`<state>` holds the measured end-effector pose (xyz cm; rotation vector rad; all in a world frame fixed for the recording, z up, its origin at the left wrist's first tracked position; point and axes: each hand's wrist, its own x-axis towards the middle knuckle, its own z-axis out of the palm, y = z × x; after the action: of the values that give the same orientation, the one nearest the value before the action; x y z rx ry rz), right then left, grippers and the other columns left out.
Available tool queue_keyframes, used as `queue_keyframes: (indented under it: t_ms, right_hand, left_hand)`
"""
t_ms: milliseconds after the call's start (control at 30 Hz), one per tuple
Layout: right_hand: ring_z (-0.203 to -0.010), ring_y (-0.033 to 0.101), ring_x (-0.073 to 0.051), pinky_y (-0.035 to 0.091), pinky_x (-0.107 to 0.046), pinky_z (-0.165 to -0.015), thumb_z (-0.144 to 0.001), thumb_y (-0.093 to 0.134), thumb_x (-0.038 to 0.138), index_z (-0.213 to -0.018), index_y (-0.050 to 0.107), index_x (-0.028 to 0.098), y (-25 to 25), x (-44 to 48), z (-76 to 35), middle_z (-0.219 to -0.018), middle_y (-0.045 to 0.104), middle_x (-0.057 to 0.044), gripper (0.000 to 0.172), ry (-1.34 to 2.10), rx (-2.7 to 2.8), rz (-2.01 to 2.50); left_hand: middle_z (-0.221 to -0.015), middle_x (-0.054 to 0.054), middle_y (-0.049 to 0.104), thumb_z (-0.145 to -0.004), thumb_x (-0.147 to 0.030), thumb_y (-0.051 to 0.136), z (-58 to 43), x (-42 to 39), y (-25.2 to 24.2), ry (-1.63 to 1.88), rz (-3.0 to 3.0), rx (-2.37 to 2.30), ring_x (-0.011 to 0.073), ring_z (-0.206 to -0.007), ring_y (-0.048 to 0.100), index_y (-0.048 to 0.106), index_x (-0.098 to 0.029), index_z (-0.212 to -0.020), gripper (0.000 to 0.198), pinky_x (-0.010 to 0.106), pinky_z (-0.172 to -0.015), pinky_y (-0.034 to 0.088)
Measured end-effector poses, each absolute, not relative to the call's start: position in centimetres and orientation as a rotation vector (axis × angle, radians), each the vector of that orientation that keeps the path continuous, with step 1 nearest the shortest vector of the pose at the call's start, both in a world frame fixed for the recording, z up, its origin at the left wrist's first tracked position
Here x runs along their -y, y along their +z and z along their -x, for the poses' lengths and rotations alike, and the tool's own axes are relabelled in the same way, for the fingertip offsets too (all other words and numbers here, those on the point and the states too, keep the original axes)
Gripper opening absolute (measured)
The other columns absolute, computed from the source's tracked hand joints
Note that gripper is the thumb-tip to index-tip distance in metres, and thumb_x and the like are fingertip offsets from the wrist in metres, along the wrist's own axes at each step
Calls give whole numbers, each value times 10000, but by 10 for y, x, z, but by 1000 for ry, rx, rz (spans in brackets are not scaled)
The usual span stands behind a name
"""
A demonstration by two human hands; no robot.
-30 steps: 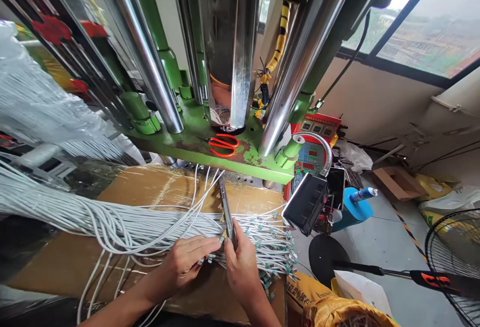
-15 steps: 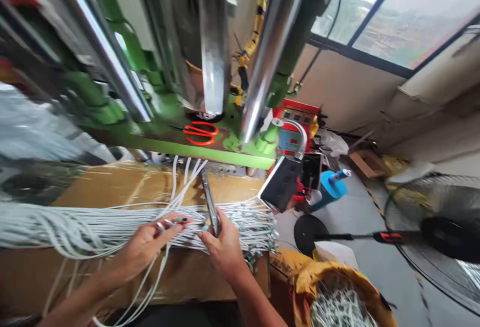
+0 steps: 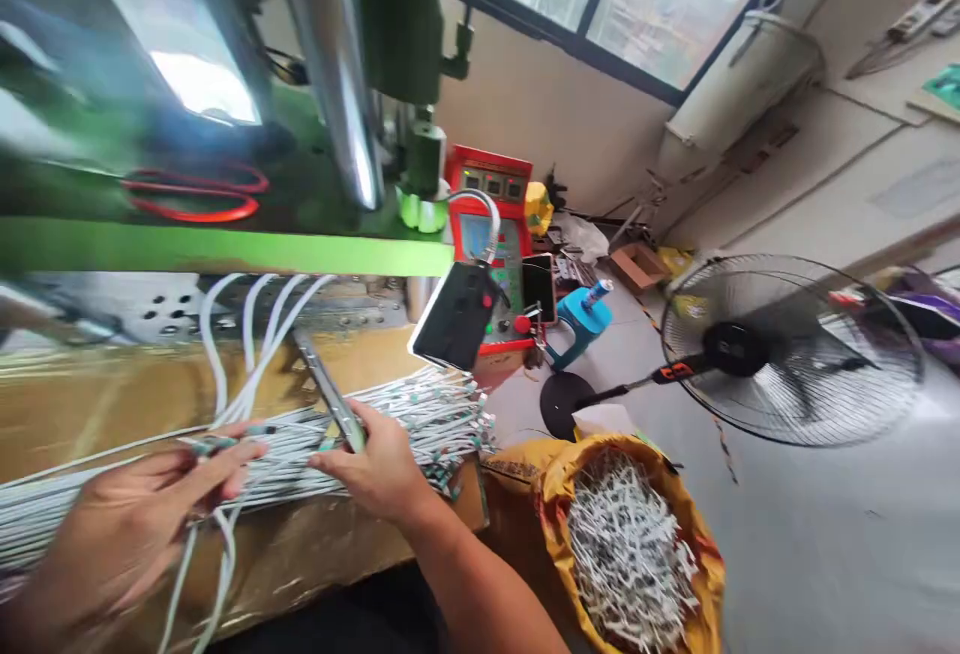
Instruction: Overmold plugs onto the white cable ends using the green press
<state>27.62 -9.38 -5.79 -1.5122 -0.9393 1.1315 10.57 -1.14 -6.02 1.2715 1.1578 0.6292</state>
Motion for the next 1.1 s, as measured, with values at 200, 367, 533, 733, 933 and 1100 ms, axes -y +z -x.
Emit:
queue_keyframes:
  t_ms: [200, 367, 533, 733, 933, 1100]
  right_hand:
    - [-574, 310, -92, 298, -215, -556, -776, 647, 262, -1140, 603, 219, -60, 91, -279, -660, 431, 68, 369, 1271, 892, 1368]
    - [-601, 326, -100, 302, -222, -564, -765, 669, 330, -1254, 538, 199, -69, 92, -279, -726, 503, 42, 522, 1321, 857, 1354]
    - [-610, 339, -108, 330, -233, -595, -724, 674, 302, -1274, 528, 166, -73, 89, -280, -724, 499, 41, 585, 1272, 876, 1454]
    - [-634, 367, -106, 361, -236, -648, -749, 661, 278, -1234, 557, 173, -68, 88, -280, -752, 519, 36, 508, 1258, 909, 1419]
    - [-575, 327, -80, 332, -204, -549, -777, 666, 306, -1208, 577, 207, -69, 91, -279, -704, 482, 54, 450, 1273, 878, 1373]
    - [-444, 231, -45, 198, -185, -395, -760, 689, 358, -1254, 535, 218, -69, 91, -279, -594, 366, 93, 537, 1422, 733, 1367]
  left_hand:
    - [-711, 29, 701, -799, -404, 627, -119, -5, -45, 474, -1508, -917, 167, -643, 604, 738, -166, -893, 279, 247, -612, 450]
    - [-862, 28, 741, -828, -261, 606, -124, -6, -52, 483, -1789, -882, 198, -812, 665, 752, -212, -842, 155, 262, -744, 486]
    - [-915, 31, 736, -851, -122, 543, -123, -8, -65, 613, -2146, -708, 177, -850, 666, 727, -205, -933, 218, 280, -811, 499]
    - [-998, 47, 716, -842, -35, 459, -119, -11, -77, 730, -2455, -523, 208, -897, 637, 663, -192, -1060, 338, 354, -825, 508]
    - [-865, 22, 710, -848, -202, 572, -129, -11, -78, 675, -1903, -860, 180, -769, 668, 622, -200, -1049, 207, 295, -726, 534]
    - [-770, 2, 664, -816, -377, 638, -123, -5, -78, 862, -1493, -1110, 165, -721, 658, 579, -174, -887, 223, 253, -702, 519]
